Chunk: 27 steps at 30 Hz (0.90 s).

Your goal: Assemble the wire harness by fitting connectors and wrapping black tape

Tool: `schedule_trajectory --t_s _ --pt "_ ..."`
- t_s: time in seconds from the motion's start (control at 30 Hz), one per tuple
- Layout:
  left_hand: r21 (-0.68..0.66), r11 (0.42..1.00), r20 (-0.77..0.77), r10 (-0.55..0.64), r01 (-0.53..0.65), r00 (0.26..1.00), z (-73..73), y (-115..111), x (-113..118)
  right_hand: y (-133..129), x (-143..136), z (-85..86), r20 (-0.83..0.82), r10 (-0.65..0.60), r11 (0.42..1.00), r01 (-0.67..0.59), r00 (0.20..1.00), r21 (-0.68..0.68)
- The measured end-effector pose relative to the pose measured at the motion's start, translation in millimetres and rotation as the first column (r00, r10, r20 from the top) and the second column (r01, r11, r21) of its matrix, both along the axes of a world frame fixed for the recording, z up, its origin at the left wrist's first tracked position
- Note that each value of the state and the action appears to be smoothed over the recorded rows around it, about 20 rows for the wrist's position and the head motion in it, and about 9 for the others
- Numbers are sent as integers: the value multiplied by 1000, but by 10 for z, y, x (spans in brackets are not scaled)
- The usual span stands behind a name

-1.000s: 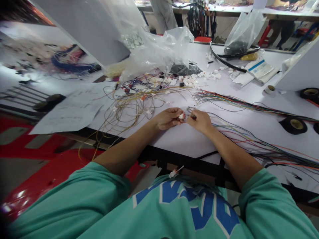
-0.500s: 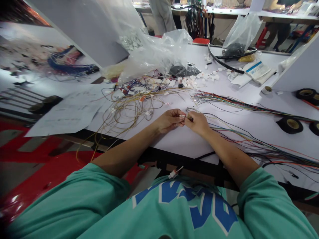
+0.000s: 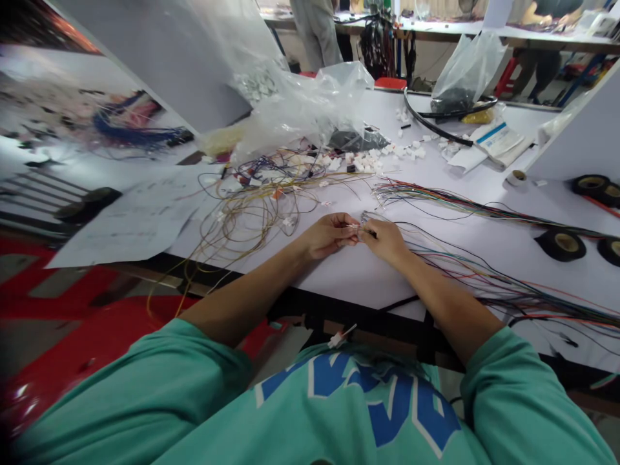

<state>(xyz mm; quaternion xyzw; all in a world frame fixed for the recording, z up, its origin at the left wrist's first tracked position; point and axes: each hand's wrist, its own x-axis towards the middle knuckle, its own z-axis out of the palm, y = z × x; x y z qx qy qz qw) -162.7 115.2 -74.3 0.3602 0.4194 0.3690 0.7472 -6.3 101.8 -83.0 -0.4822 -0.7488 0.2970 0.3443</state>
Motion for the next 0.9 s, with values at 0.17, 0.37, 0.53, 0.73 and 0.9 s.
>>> schedule_trajectory --t_s 0.17,0.37,0.53,0.73,0.9 --pt "12 1000 -45 -5 6 999 20 25 -36 71 88 29 -177 10 1000 -14 984 -19" --pt "2 999 -70 -32 32 997 -16 63 -67 98 108 41 -515 -91 948 -84 853 -307" --pt "9 998 -61 -61 62 996 -32 79 -82 60 83 108 -489 -155 872 -114 859 -477" --pt "1 998 -34 -61 61 998 -43 96 -96 33 92 149 -288 -108 914 -18 952 -405" --pt "-6 999 -22 -48 48 999 -54 99 -106 15 76 200 -29 -69 987 65 997 -145"
